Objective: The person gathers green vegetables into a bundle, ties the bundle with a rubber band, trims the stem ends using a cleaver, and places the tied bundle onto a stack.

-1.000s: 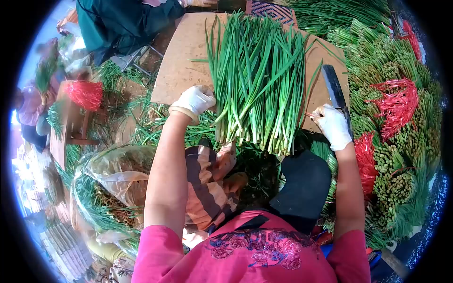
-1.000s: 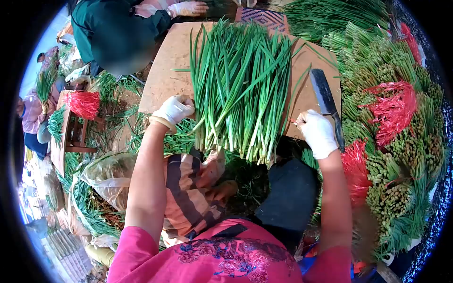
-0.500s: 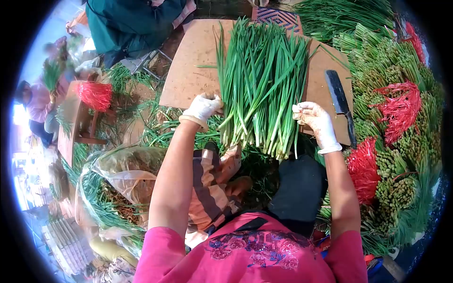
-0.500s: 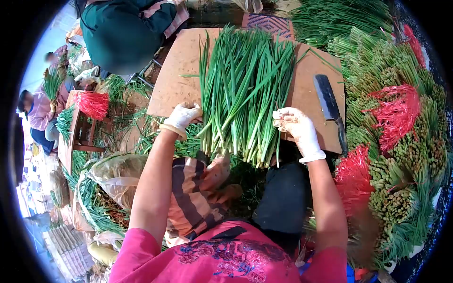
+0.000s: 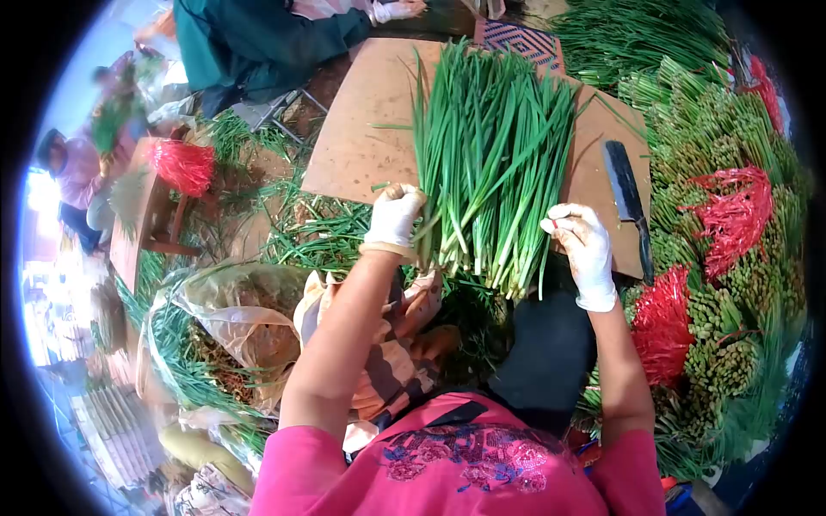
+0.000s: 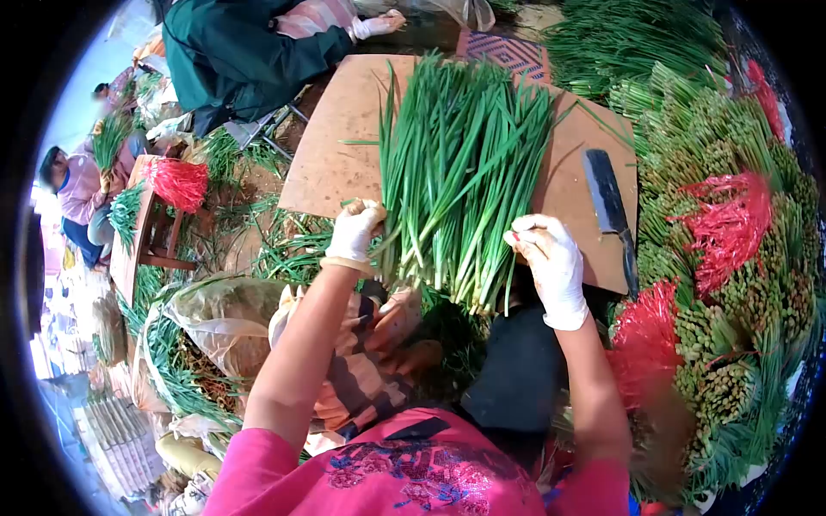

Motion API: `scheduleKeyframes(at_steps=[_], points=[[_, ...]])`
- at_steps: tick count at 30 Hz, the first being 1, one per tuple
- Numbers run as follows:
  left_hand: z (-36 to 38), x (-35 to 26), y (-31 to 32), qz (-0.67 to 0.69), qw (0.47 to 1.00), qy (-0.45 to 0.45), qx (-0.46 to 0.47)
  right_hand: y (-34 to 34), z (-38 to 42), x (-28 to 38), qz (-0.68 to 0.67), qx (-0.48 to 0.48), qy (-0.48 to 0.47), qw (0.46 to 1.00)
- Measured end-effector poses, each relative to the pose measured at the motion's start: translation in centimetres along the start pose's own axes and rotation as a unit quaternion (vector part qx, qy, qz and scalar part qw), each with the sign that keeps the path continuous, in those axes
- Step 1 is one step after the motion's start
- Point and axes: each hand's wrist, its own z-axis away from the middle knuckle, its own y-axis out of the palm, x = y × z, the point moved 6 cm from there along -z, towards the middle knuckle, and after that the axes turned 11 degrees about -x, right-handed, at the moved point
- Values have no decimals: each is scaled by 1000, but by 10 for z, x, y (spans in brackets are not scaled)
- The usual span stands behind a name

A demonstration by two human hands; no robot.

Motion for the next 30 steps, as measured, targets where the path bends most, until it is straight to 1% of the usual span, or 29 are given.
scheduleKeyframes(at_steps=[2,3,5,7,8,9,10,11,12,13,15,16,17,19,20,23,24,25,26,30], points=[[7,-3,4,10,999,33,-23,24,-20,34,73,32,-115,990],[12,-4,9,39,998,17,-36,40,-30,47,108,45,-173,978],[11,-5,16,25,994,97,-45,80,-40,54,69,88,-195,974],[11,-3,27,39,994,101,-17,113,-48,71,61,125,-225,964],[20,-4,35,76,993,94,4,130,-51,67,60,146,-215,964],[19,-1,35,-3,997,83,-3,146,-54,64,59,168,-204,963],[15,1,38,13,995,101,14,156,-57,61,73,181,-185,963],[10,6,37,28,992,118,30,164,-60,55,81,191,-136,969],[5,6,33,-25,995,93,35,173,-60,50,74,210,-129,966],[4,6,30,34,997,47,48,179,-60,44,67,229,-121,964],[-8,9,11,-55,997,48,-1,186,-57,41,125,245,-142,951],[-13,4,1,-42,993,104,-41,189,-55,42,154,254,-153,943],[-20,14,-7,8,999,36,-38,193,-55,41,200,265,-162,929],[-19,13,-14,60,995,-76,-33,193,-54,43,195,261,-153,933],[-14,10,-11,121,985,-118,-34,194,-54,41,206,261,-154,931],[-26,31,-5,228,961,-138,72,196,-54,35,236,258,-156,924],[-25,32,-5,225,963,-139,44,197,-54,36,243,260,-156,922],[-23,31,-5,226,963,-141,46,197,-54,37,249,261,-156,919],[-21,30,-4,227,962,-142,48,196,-54,37,257,261,-134,921],[-14,30,-5,236,960,-147,29,193,-53,41,255,260,-147,920]])
